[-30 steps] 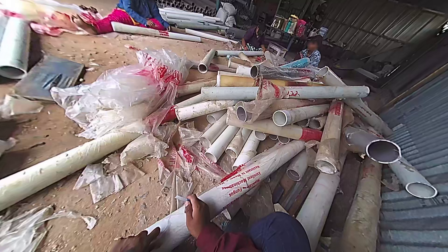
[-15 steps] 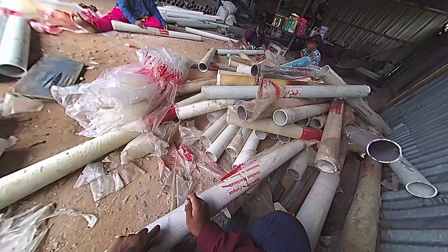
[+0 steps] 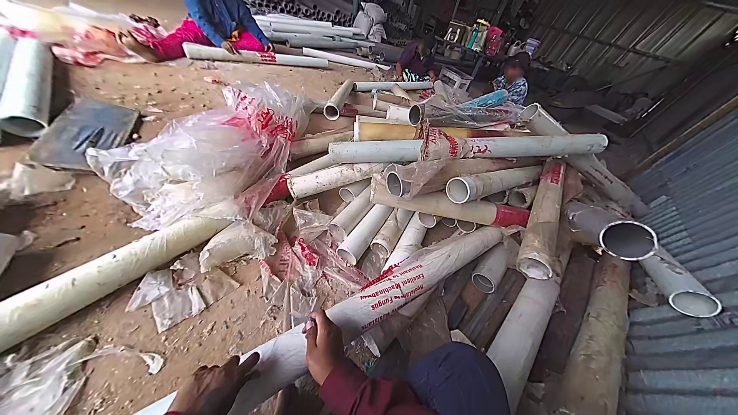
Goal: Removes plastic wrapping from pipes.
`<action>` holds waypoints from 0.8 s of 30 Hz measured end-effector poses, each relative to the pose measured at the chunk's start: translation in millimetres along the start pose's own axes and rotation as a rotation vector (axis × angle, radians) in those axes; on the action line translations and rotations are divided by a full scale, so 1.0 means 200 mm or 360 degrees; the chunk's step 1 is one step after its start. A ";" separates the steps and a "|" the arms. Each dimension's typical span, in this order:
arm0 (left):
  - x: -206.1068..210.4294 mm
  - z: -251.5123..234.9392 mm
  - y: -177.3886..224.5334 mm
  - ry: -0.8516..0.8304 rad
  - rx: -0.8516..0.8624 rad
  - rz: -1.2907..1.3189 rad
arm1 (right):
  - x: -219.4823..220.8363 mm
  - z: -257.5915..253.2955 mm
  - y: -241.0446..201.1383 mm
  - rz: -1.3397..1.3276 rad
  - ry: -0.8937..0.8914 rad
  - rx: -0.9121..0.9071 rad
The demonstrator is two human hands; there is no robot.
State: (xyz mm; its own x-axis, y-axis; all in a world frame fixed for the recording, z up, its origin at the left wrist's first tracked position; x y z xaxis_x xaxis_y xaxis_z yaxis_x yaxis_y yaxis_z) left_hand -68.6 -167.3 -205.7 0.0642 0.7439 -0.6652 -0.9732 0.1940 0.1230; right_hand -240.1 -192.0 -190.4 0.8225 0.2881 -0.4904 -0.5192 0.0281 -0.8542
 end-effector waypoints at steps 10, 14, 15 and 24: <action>-0.06 0.02 0.00 0.0272 -0.0045 -0.0077 | 0.01 0.01 0.03 0.0003 -0.0193 0.0182; -0.11 0.11 0.07 0.0836 0.0370 -0.0182 | 0.01 0.00 0.04 0.0041 -0.0236 0.0228; -0.11 0.13 0.09 0.0875 0.0445 -0.0209 | 0.01 0.00 0.03 0.0056 -0.0247 0.0232; -0.06 -0.01 -0.06 0.0279 0.0005 0.0588 | 0.01 0.00 0.02 0.0001 -0.0165 0.0126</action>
Point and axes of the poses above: each hand's wrist, its own z-axis away from the middle knuckle, its own x-axis out of the palm, y = z × x, the point moved 8 cm from there along -z, towards the middle knuckle, and after that the axes turned 11 degrees about -y, right-handed, at the moved point
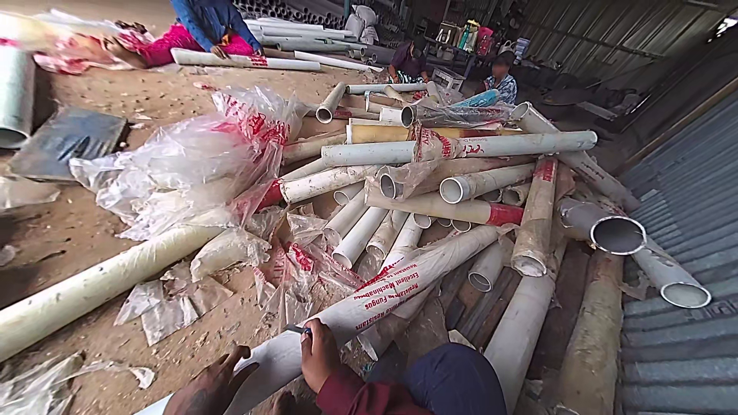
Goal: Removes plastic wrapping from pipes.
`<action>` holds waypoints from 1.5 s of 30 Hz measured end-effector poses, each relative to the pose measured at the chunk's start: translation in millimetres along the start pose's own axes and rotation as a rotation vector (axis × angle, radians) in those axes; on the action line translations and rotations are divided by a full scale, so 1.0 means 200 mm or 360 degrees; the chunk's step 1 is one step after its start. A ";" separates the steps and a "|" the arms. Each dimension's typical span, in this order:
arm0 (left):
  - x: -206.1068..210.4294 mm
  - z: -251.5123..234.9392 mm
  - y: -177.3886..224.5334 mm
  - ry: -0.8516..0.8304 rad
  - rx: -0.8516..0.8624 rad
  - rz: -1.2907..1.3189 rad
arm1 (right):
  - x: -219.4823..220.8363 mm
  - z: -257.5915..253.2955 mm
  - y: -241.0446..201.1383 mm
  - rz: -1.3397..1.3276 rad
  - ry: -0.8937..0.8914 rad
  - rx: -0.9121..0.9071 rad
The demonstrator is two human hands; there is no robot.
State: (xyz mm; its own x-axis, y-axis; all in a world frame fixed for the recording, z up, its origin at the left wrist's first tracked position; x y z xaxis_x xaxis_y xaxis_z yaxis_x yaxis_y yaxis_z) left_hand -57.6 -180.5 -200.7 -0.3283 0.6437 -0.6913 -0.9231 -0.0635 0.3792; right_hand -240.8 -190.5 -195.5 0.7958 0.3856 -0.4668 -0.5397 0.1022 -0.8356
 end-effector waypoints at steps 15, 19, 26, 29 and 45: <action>0.02 0.00 0.04 -0.0051 0.0075 0.0134 | 0.01 0.03 0.01 -0.0045 -0.0107 0.0223; 0.03 0.03 0.08 -0.0021 0.0240 0.0098 | 0.03 0.03 0.03 -0.0062 -0.0086 0.0274; 0.01 0.06 0.09 0.0092 0.0271 0.0130 | 0.09 0.02 0.02 0.0051 -0.0356 0.0262; 0.01 0.07 0.09 0.0110 0.0282 0.0136 | 0.13 0.04 -0.03 0.0120 -0.0479 0.0208; 0.03 0.06 0.07 0.0289 0.0321 0.0132 | 0.20 0.05 -0.06 0.0455 -0.0767 0.0287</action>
Point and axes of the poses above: each hand's wrist, its own z-axis away from the middle knuckle, its own x-axis out of the palm, y = z × x, the point moved 8 cm from there along -z, towards the middle knuckle, and after that the axes turned 11 degrees about -y, right-handed, at the moved point
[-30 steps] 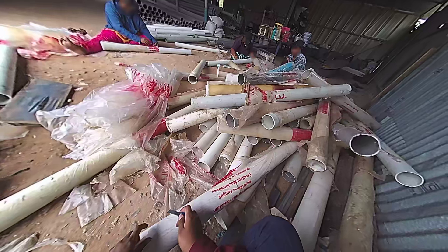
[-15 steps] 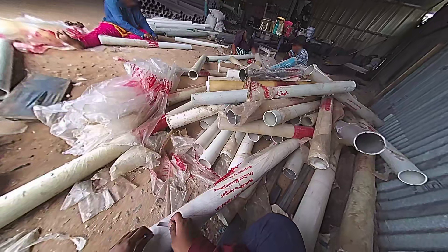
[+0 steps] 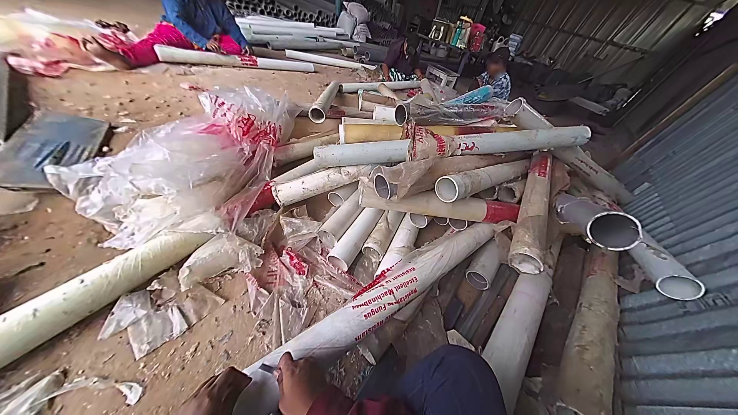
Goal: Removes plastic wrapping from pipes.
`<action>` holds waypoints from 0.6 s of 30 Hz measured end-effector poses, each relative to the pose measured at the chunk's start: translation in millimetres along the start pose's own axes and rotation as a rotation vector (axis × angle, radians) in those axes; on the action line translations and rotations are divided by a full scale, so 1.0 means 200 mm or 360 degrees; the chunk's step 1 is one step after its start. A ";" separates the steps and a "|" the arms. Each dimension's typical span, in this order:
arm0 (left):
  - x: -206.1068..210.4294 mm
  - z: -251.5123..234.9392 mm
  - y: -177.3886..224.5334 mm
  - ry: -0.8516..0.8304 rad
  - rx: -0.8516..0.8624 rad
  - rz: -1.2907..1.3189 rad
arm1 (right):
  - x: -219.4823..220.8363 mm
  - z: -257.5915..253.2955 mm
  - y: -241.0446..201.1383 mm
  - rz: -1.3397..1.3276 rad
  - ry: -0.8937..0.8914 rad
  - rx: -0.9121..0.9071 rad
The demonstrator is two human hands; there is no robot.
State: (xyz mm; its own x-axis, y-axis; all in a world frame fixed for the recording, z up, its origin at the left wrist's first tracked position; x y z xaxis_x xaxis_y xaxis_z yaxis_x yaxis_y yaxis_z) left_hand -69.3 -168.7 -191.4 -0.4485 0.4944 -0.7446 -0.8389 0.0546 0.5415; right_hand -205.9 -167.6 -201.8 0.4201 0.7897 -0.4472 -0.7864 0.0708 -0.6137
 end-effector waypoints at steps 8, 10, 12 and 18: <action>0.02 -0.02 0.00 0.0134 -0.0004 -0.0025 | -0.02 0.01 0.00 0.0115 0.0027 -0.0037; 0.00 -0.01 0.00 0.0072 -0.0145 -0.0032 | -0.02 -0.01 0.00 0.0029 0.0040 -0.0052; -0.01 -0.01 -0.01 -0.0006 -0.0235 -0.0010 | -0.03 -0.01 0.01 -0.0098 0.0089 -0.0081; -0.01 -0.01 0.00 -0.0061 -0.0186 0.0013 | -0.05 -0.02 0.01 -0.0078 0.0195 -0.0087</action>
Point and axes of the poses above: each hand's wrist, its own z-axis away from the middle knuckle, its own x-axis out of the palm, y = z × x, the point moved 8 cm from there along -z, towards the middle knuckle, and after that the axes turned 11 degrees about -y, right-handed, at the moved point
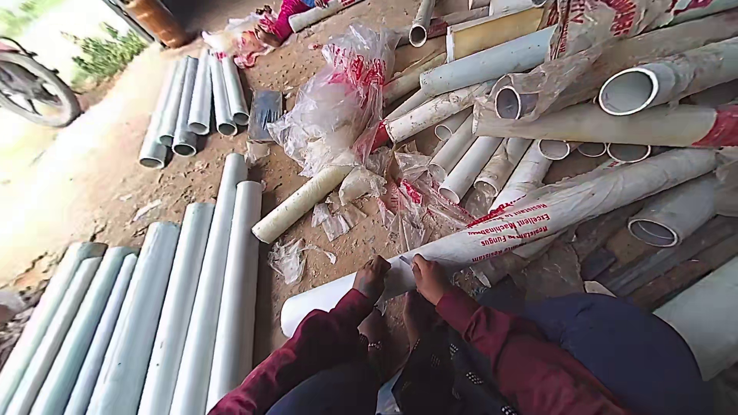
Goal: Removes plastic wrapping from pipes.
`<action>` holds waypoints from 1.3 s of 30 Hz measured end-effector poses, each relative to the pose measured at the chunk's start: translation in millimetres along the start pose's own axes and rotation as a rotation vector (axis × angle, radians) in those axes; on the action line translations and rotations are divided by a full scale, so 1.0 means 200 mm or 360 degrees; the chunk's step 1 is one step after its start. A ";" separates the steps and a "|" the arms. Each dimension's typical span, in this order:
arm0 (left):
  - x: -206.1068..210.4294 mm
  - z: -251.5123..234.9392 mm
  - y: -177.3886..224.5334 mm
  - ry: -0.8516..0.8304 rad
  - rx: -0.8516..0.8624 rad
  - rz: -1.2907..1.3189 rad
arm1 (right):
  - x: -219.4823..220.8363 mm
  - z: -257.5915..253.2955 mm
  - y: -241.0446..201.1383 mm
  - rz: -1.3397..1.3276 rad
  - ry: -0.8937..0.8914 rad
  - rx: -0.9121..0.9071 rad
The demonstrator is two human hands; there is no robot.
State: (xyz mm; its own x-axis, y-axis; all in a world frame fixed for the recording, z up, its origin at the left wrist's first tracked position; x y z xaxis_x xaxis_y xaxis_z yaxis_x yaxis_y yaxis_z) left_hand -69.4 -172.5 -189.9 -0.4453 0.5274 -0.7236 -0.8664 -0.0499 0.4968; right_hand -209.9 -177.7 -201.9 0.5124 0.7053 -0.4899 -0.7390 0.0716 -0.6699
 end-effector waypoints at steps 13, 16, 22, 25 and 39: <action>0.06 0.05 0.01 0.0076 0.0226 0.0228 | 0.04 0.03 -0.08 0.0525 -0.0201 0.0318; 0.08 0.04 -0.02 -0.0008 0.0115 0.0376 | 0.03 0.03 -0.07 0.0511 -0.0322 0.0332; 0.08 0.04 -0.05 0.0106 0.0194 0.0497 | 0.01 0.02 -0.01 0.0339 -0.0465 0.0255; 0.08 0.05 -0.06 0.0213 0.0365 0.0533 | -0.01 0.00 0.03 0.0138 -0.0301 0.0189; 0.07 -0.03 0.04 -0.0320 0.0180 -0.0207 | 0.04 0.00 -0.04 0.0457 0.0173 0.0058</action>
State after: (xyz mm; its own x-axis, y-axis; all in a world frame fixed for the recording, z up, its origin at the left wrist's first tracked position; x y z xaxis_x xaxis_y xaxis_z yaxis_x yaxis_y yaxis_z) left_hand -83.6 -170.1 -198.0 -0.2683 0.6818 -0.6806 -0.8775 0.1185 0.4646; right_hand -200.9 -172.7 -200.7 0.3228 0.6208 -0.7145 -0.8745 -0.0933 -0.4761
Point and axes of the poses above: each hand's wrist, its own z-axis away from the middle knuckle, its own x-axis out of the palm, y = z × x, the point moved 8 cm from there along -z, towards the middle knuckle, and after that the axes turned 11 degrees about -y, right-handed, at the moved point
